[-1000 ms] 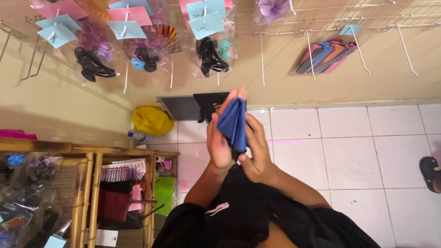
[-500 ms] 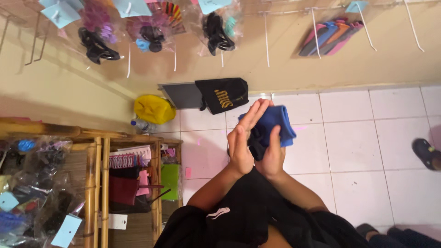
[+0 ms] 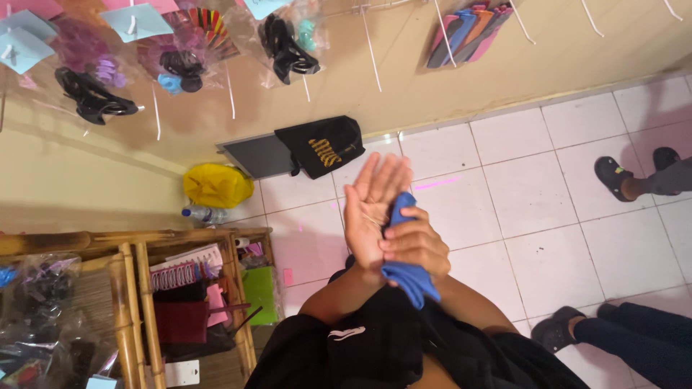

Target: The person organizes various hair accessories in a store, picking them up from a shelf, inspecting them, and then hanging them back onto a wall rack.

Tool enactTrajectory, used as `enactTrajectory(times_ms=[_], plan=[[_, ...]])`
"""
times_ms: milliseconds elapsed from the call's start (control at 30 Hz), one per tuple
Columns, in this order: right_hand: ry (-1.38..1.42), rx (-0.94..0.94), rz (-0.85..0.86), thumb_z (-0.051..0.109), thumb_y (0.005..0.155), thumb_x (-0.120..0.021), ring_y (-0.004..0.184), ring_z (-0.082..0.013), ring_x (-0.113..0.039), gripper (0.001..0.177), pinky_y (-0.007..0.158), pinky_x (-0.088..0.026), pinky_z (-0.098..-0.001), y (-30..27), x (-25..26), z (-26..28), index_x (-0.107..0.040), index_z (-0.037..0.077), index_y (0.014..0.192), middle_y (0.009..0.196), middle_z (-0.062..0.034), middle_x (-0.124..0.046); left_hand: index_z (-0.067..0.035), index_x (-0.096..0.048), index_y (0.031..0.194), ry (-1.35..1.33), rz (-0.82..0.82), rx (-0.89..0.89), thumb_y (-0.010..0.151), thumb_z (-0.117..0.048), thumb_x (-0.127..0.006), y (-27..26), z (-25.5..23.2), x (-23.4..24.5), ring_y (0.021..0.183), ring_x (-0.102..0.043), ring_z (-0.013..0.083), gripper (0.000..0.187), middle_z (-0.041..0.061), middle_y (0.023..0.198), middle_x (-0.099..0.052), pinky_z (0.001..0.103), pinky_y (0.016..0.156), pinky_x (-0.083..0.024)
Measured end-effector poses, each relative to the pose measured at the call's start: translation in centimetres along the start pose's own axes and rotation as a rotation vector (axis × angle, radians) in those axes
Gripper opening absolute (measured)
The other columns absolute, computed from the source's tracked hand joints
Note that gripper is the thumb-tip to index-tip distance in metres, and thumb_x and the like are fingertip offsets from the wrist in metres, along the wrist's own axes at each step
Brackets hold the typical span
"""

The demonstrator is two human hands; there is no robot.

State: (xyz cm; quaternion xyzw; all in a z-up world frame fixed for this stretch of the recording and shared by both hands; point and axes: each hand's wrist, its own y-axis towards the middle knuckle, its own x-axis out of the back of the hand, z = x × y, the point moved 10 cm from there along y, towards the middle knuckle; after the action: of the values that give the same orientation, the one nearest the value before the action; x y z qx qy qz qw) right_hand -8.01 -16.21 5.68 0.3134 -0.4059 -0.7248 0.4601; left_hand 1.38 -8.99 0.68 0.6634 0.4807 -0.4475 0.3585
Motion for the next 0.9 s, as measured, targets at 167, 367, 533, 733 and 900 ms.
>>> enactTrajectory(times_ms=[167,367,533,733,900], plan=[[0.04,0.073,0.334,0.037,0.09,-0.078,0.069,-0.0216,-0.068,0.038,0.085,-0.058,-0.0454,5.1,0.7,2.2,-0.066,0.003,0.078,0.072,-0.0064,-0.068,0.006,-0.041,0.156,0.142,0.116,0.131,0.118,-0.047,-0.02,-0.7,2.5,-2.3,0.131,-0.061,0.0332,0.069,0.021,0.13,-0.068,0.043,0.114,-0.043],[0.334,-0.061,0.27,0.048,0.094,-0.072,0.058,-0.0203,-0.062,0.051,0.073,-0.057,-0.0408,8.1,3.1,-1.2,-0.06,0.003,0.073,0.066,-0.0038,-0.062,0.007,-0.044,0.155,0.545,0.252,-0.096,0.119,-0.051,-0.024,-0.3,2.3,-4.9,0.135,-0.061,0.0325,0.071,0.025,0.135,-0.067,0.043,0.121,-0.043],[0.75,-0.605,0.074,0.056,0.096,-0.07,0.057,-0.0163,-0.05,0.059,0.065,-0.048,-0.036,5.2,4.1,-7.4,-0.053,0.006,0.068,0.061,-0.0035,-0.056,-0.004,-0.015,0.161,1.198,0.524,-0.909,0.113,-0.052,-0.028,-3.6,-2.5,-9.8,0.135,-0.057,0.0345,0.069,0.009,0.148,-0.054,0.056,0.113,-0.042],[0.934,-0.994,0.224,0.053,0.102,-0.066,0.065,-0.0168,-0.05,0.055,0.068,-0.046,-0.0373,-1.0,0.0,-9.4,-0.055,0.004,0.078,0.066,-0.0052,-0.055,-0.019,-0.001,0.167,1.492,0.646,-1.225,0.113,-0.041,-0.032,-6.1,-4.5,-10.3,0.135,-0.061,0.0379,0.066,0.002,0.137,-0.064,0.064,0.124,-0.034],[0.909,-1.059,-0.011,0.046,0.11,-0.057,0.085,-0.0201,-0.053,0.046,0.083,-0.047,-0.0378,-0.9,-3.3,-10.5,-0.055,0.001,0.098,0.09,-0.0079,-0.055,0.001,0.006,0.169,0.786,0.215,-0.713,0.126,-0.038,-0.022,-4.7,-7.4,-6.1,0.12,-0.071,0.0312,0.064,0.017,0.125,-0.075,0.06,0.133,-0.028]])
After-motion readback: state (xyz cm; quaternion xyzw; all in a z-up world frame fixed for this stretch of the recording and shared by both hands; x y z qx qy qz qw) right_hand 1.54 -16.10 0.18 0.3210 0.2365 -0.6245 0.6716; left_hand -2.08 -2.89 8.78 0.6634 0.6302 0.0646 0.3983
